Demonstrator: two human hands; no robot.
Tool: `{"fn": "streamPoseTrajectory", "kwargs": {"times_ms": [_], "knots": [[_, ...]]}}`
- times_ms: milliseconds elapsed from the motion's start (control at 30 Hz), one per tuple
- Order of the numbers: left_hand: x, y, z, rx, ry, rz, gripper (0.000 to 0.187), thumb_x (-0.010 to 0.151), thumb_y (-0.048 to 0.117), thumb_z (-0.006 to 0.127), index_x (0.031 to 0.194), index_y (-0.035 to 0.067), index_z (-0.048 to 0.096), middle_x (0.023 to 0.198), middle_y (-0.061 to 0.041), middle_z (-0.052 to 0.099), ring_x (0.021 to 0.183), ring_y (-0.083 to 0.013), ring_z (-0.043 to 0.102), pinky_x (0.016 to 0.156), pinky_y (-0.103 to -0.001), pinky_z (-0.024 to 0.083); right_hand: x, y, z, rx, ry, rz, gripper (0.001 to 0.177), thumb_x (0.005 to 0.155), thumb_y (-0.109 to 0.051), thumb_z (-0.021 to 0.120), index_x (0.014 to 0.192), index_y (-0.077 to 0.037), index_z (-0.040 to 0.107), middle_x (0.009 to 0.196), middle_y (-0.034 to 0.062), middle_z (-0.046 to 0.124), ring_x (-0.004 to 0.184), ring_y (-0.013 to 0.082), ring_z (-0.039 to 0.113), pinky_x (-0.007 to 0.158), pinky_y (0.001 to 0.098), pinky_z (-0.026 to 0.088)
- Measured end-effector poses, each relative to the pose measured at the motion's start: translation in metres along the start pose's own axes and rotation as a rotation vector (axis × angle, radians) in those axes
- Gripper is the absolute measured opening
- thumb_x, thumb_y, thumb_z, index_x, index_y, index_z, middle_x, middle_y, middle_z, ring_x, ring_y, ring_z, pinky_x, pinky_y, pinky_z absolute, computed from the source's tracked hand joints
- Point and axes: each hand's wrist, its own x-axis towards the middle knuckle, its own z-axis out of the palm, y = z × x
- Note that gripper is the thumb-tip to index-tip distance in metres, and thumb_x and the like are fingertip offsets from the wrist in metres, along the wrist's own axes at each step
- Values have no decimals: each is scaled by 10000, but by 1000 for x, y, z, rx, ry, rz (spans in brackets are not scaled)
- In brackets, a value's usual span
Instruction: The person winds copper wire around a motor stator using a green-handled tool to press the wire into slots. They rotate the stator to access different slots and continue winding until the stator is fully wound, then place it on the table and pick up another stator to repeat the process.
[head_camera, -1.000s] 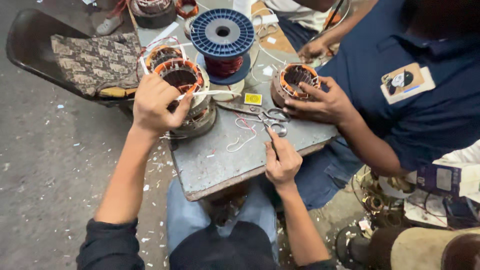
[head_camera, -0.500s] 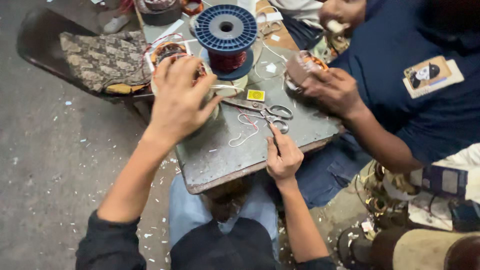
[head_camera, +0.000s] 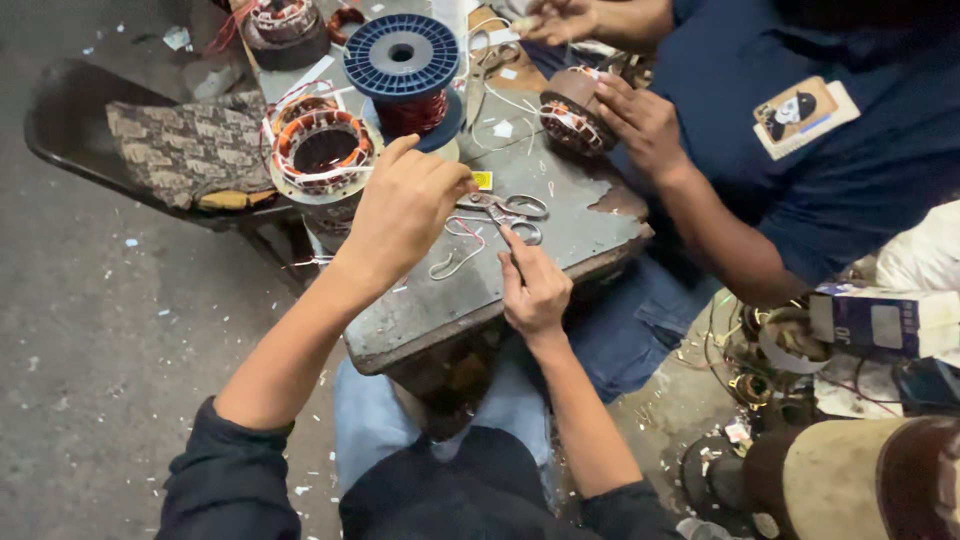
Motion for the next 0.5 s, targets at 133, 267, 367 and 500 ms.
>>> {"fn": "streamPoseTrajectory", "kwargs": {"times_ms": [133,267,367,500], "knots": [[4,10,-2,-40,-12,24,100,956,150,728,982,55,707,877,-111,682,898,-314,651,1017,-456,471,4,-5,-4,6,29,1,352,962,-103,725,1312,-112,684,800,97,614,673,277,613,629,391,493],[5,26,-1,-21,-3,44,114,964,153,718,1005,49,698,895,-120,686,908,-326,653,1016,-453,478,10,-12,-10,17,34,-6,364,967,-117,717,1328,-127,675,834,96,633,689,278,625,640,397,504],[6,41,-1,14,-25,58,134,991,165,700,1038,41,683,893,-124,679,910,-321,658,1031,-460,473,9,-11,-11,12,29,-23,363,980,-135,711,1340,-130,667,859,101,645,710,291,633,650,411,509],[11,63,-3,-1,-56,100,90,970,168,672,981,81,655,870,-98,674,915,-288,678,1064,-471,462,-1,1,-5,-19,48,-29,300,988,-150,680,1287,-139,689,883,115,670,716,319,640,649,429,515]]}}
